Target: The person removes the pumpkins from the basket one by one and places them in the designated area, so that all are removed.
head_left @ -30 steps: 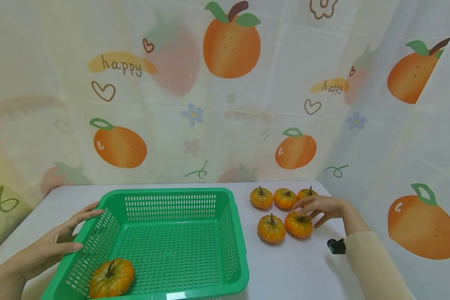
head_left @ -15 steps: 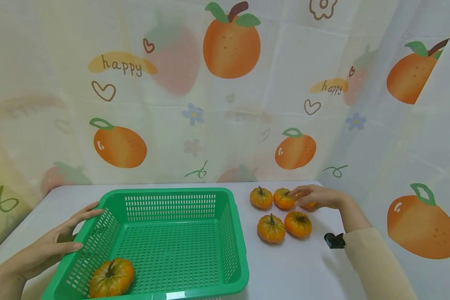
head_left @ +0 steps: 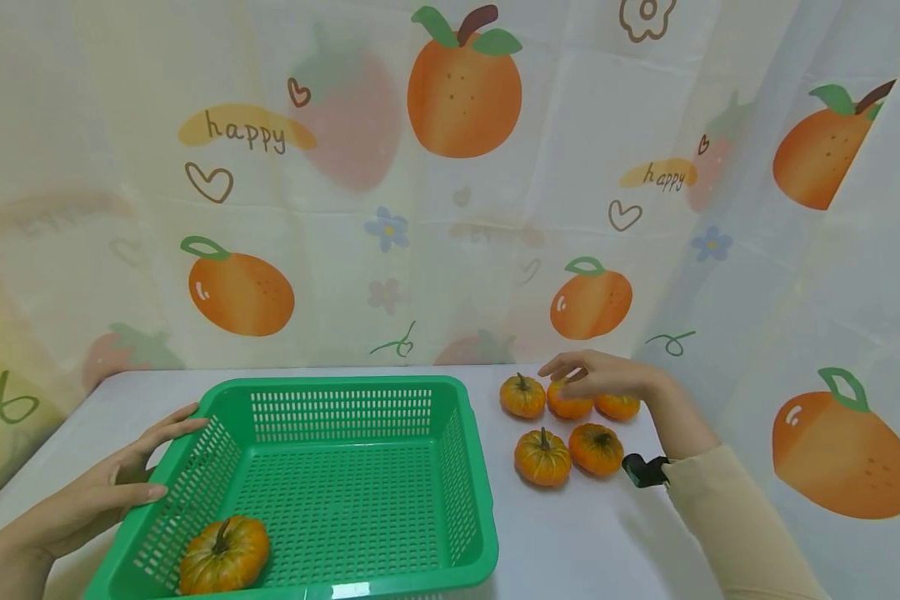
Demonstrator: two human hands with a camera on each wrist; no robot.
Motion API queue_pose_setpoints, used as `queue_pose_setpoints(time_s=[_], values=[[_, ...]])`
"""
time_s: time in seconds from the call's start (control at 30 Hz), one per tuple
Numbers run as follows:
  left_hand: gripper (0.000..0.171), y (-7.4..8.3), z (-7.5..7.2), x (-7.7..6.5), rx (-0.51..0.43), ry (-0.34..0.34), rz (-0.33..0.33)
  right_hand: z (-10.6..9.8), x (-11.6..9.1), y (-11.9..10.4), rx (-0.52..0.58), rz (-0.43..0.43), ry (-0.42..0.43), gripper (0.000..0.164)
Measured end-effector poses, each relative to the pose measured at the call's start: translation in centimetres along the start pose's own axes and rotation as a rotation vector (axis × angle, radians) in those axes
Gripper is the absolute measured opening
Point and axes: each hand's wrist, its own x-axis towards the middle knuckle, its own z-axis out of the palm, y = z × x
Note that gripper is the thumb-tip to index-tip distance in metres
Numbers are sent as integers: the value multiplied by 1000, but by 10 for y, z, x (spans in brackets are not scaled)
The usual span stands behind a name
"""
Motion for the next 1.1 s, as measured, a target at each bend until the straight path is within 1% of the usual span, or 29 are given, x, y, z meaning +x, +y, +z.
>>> queue_pose_setpoints(time_s=[0.17, 0.23, 0.4, 0.53, 0.77, 0.9, 1.1], values=[[74, -2, 1, 0, -57, 0, 19, 2, 4, -21, -5, -36, 27, 45], [74, -3, 1, 0, -62, 1, 17, 3, 7, -29, -5, -48, 33, 46], [74, -5, -2, 0, -3, 7, -7, 6, 12, -55, -1, -92, 36, 54], [74, -7, -3, 0, 9, 8, -15, 8, 21, -75, -29, -148, 46, 56], [74, -8, -2, 0, 7, 6, -18, 14, 38, -111, -110, -207, 61, 57], [74, -9, -3, 0, 15, 9, -21, 18, 47, -131, -142, -263, 44, 56], [75, -11, -3, -1, 19, 12, -21, 24, 62, -156, -120, -317, -9, 55]])
